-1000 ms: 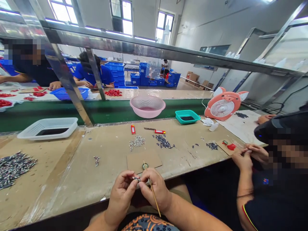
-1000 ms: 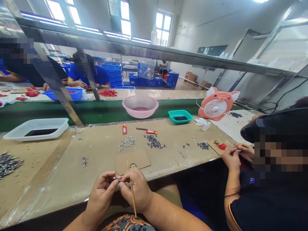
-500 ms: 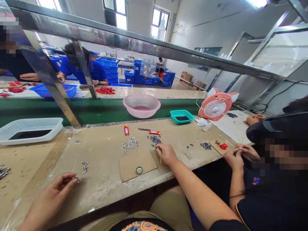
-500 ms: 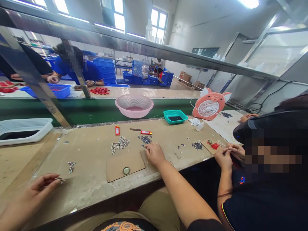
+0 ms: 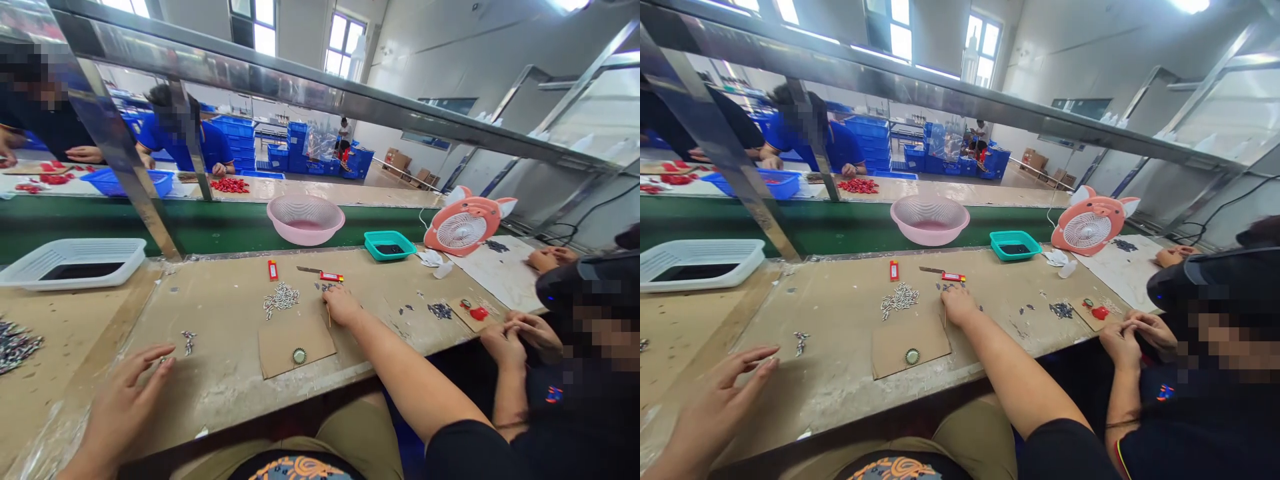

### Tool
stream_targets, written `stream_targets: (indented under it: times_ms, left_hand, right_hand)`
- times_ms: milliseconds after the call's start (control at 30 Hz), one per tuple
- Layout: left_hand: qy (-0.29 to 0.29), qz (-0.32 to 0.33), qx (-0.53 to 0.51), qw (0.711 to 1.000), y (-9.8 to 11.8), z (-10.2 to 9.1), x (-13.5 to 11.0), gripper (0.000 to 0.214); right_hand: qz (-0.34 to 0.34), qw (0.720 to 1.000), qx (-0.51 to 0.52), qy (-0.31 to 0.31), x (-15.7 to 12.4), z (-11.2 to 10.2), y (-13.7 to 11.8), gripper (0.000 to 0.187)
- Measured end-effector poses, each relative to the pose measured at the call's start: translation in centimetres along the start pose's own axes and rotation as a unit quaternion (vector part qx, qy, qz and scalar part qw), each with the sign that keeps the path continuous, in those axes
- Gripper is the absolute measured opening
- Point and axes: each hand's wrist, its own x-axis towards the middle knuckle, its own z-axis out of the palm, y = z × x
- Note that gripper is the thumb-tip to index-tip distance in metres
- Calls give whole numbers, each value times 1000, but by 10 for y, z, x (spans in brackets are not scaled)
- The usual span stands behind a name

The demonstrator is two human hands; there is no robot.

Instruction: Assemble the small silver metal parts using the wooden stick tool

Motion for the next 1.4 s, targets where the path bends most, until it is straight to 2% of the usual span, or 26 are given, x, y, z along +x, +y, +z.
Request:
stream_targets:
  times_ms: [167, 267, 333, 400, 467, 567, 633, 800, 900, 967, 1033, 1133, 1200, 1333, 1400]
  left_hand:
    - [-20, 81, -138, 987, 43, 27, -23, 20]
    - [-79, 87, -228, 967, 77, 43, -37, 19]
    - [-114, 59, -287, 949, 101, 54, -44, 18]
    - [-143, 13, -345, 927, 122, 66, -50, 18]
    - [-165, -35, -400, 901, 138, 76, -54, 18]
    - [-167, -79, -459, 869, 149, 85, -59, 17]
    - [-153, -95, -474, 862, 150, 86, -61, 15]
    - [-124, -142, -504, 843, 150, 78, -67, 13]
    - [-134, -172, -550, 806, 152, 74, -70, 13]
    - [-144, -182, -585, 777, 153, 73, -71, 12]
    - [-141, -185, -605, 762, 152, 72, -72, 10]
    - [-123, -207, -615, 751, 151, 73, -73, 11]
    - [-110, -236, -627, 734, 149, 75, -73, 13]
    - [-107, -300, -651, 689, 145, 82, -68, 11]
    - [-109, -325, -660, 669, 144, 85, -66, 12]
  right_hand:
    - [-14, 998, 47, 30, -8, -12, -13, 17]
    - [-25, 993, 99, 62, -32, -16, -44, 18]
    - [-33, 983, 163, 76, -54, -16, -71, 20]
    - [-32, 915, 385, 111, -76, -14, -99, 19]
    - [-29, 845, 518, 130, -94, -11, -120, 19]
    - [11, 747, 655, 113, -110, -7, -139, 14]
    - [40, 694, 714, 84, -116, -5, -145, 10]
    - [42, 638, 767, 60, -125, 1, -152, 7]
    - [32, 586, 809, 26, -128, 5, -157, 7]
    - [34, 567, 823, 7, -129, 6, -161, 8]
    - [38, 570, 820, -3, -131, 7, -164, 9]
    - [36, 612, 790, -5, -131, 7, -157, 10]
    - [26, 666, 745, 21, -131, 6, -144, 17]
    - [-21, 811, 571, 123, -129, 9, -107, 29]
    - [-54, 861, 485, 144, -127, 12, -95, 28]
